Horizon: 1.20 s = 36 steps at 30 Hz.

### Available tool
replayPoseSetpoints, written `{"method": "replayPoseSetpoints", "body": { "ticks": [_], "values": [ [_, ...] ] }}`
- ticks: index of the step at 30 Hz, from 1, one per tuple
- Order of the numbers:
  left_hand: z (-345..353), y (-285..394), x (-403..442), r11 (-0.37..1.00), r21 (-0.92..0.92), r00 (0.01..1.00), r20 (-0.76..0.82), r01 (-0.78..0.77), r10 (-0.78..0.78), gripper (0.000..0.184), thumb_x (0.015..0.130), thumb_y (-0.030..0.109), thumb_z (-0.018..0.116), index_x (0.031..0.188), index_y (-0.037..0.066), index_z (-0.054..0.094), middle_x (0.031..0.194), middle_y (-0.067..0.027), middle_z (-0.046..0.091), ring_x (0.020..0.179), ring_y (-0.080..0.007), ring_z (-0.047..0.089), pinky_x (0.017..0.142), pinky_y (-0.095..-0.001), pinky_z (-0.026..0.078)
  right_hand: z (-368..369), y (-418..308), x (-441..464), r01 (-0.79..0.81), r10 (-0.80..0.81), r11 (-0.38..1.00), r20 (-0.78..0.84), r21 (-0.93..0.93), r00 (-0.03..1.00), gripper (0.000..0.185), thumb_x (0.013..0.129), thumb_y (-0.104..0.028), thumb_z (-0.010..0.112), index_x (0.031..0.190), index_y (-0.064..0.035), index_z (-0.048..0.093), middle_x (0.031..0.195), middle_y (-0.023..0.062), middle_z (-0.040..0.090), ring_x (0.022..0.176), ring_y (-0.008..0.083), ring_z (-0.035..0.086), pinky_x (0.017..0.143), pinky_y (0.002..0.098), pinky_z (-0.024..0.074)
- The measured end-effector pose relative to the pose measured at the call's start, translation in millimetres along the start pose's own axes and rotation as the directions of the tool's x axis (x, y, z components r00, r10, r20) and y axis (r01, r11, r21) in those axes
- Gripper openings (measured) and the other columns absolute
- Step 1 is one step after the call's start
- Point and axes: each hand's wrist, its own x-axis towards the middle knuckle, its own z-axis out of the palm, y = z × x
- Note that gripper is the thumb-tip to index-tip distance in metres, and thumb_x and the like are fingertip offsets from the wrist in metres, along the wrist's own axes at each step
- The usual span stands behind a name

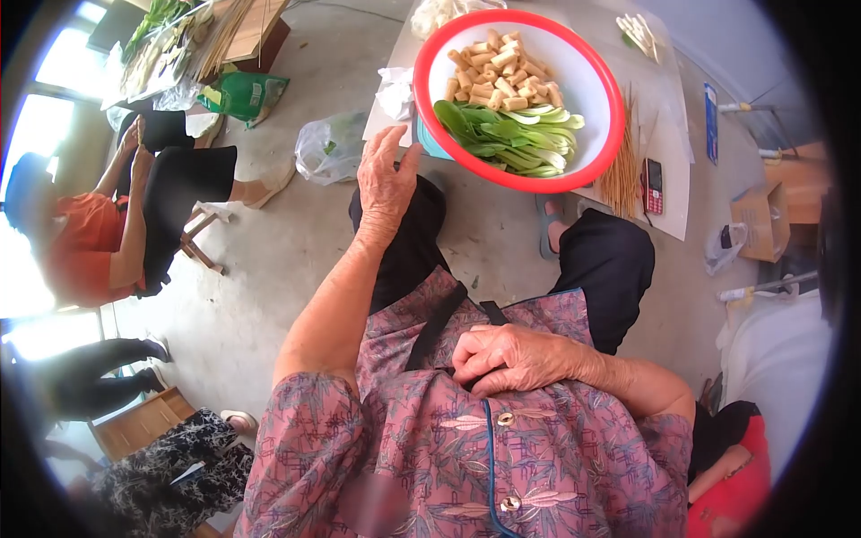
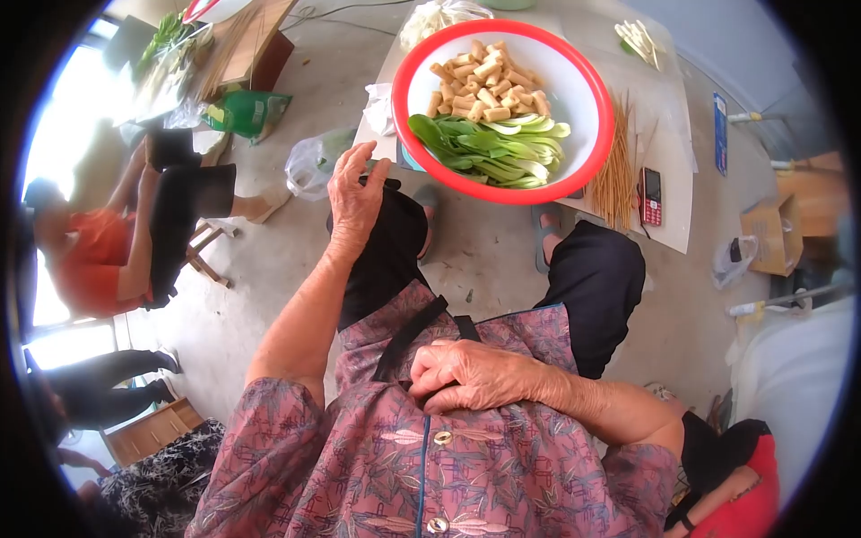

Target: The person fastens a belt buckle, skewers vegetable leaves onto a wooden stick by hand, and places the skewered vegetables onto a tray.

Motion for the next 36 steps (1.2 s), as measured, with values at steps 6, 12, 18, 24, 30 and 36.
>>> {"method": "replayPoseSetpoints", "body": {
  "ticks": [6, 12, 18, 24, 30, 36],
  "values": [
    [-0.6, 1.5, 3.5, 0.999, -0.039, 1.000, -0.001, 0.015, -0.015, 0.031, 0.076, 0.013, 0.067, 0.104, 0.002, 0.060, 0.105, -0.0156, 0.061, 0.099, -0.0325, 0.057, 0.086, -0.0383, 0.046, 7.4, -4.1, 6.8, -0.151, 0.162, 0.979, -0.074, 0.137, 0.984, 0.011, 0.078, -0.008, 0.064, 0.085, 0.0001, 0.061, 0.085, 0.0088, 0.057, 0.083, 0.0229, 0.057, 0.077, 0.0319, 0.0448],
    [0.9, 1.9, 4.3, 0.999, -0.051, 1.000, -0.006, 0.013, -0.013, 0.032, 0.076, 0.013, 0.067, 0.105, 0.001, 0.060, 0.105, -0.0160, 0.061, 0.099, -0.0333, 0.057, 0.086, -0.0389, 0.045, -9.2, -13.4, -2.0, -0.120, 0.185, 0.966, -0.287, 0.230, 0.940, 0.012, 0.085, -0.011, 0.062, 0.084, -0.0009, 0.055, 0.082, 0.0048, 0.054, 0.080, 0.0170, 0.053, 0.075, 0.0284, 0.0433],
    [1.5, 2.6, 8.1, 0.997, -0.071, 1.000, 0.006, 0.013, -0.013, 0.032, 0.076, 0.013, 0.067, 0.105, 0.001, 0.061, 0.106, -0.0162, 0.061, 0.098, -0.0335, 0.057, 0.085, -0.0390, 0.046, -15.4, -24.6, -9.3, -0.078, 0.210, 0.936, -0.365, 0.344, 0.907, 0.019, 0.086, -0.020, 0.063, 0.085, -0.0013, 0.058, 0.086, 0.0064, 0.056, 0.081, 0.0183, 0.055, 0.075, 0.0300, 0.0439],
    [0.6, 4.8, 8.8, 0.994, -0.106, 0.999, 0.019, 0.031, -0.029, 0.031, 0.077, 0.013, 0.066, 0.106, 0.002, 0.061, 0.104, -0.0127, 0.061, 0.093, -0.0291, 0.059, 0.080, -0.0359, 0.047, -25.4, -40.1, -44.3, -0.328, 0.460, 0.871, -0.375, 0.364, 0.805, 0.021, 0.083, -0.019, 0.068, 0.093, -0.0023, 0.061, 0.086, 0.0066, 0.057, 0.078, 0.0200, 0.058, 0.071, 0.0305, 0.0465],
    [0.7, 10.8, 10.7, 0.990, -0.108, 0.996, 0.044, 0.087, -0.082, 0.031, 0.076, 0.013, 0.067, 0.105, 0.001, 0.062, 0.100, -0.0124, 0.062, 0.086, -0.0258, 0.059, 0.076, -0.0351, 0.048, -19.3, -46.1, -70.2, -0.456, 0.464, 0.886, -0.195, 0.088, 0.864, 0.025, 0.080, -0.022, 0.070, 0.094, -0.0013, 0.064, 0.084, 0.0078, 0.063, 0.077, 0.0207, 0.061, 0.069, 0.0311, 0.0481],
    [3.4, 11.5, 10.2, 0.994, -0.076, 0.996, 0.062, 0.075, -0.070, 0.031, 0.078, 0.014, 0.066, 0.106, 0.002, 0.061, 0.103, -0.0135, 0.062, 0.091, -0.0282, 0.060, 0.078, -0.0369, 0.048, -3.7, -34.9, -68.4, -0.537, 0.528, 0.841, -0.311, 0.064, 0.790, 0.021, 0.089, -0.021, 0.057, 0.092, -0.0021, 0.064, 0.081, 0.0091, 0.063, 0.074, 0.0218, 0.062, 0.067, 0.0322, 0.0475]
  ]
}}
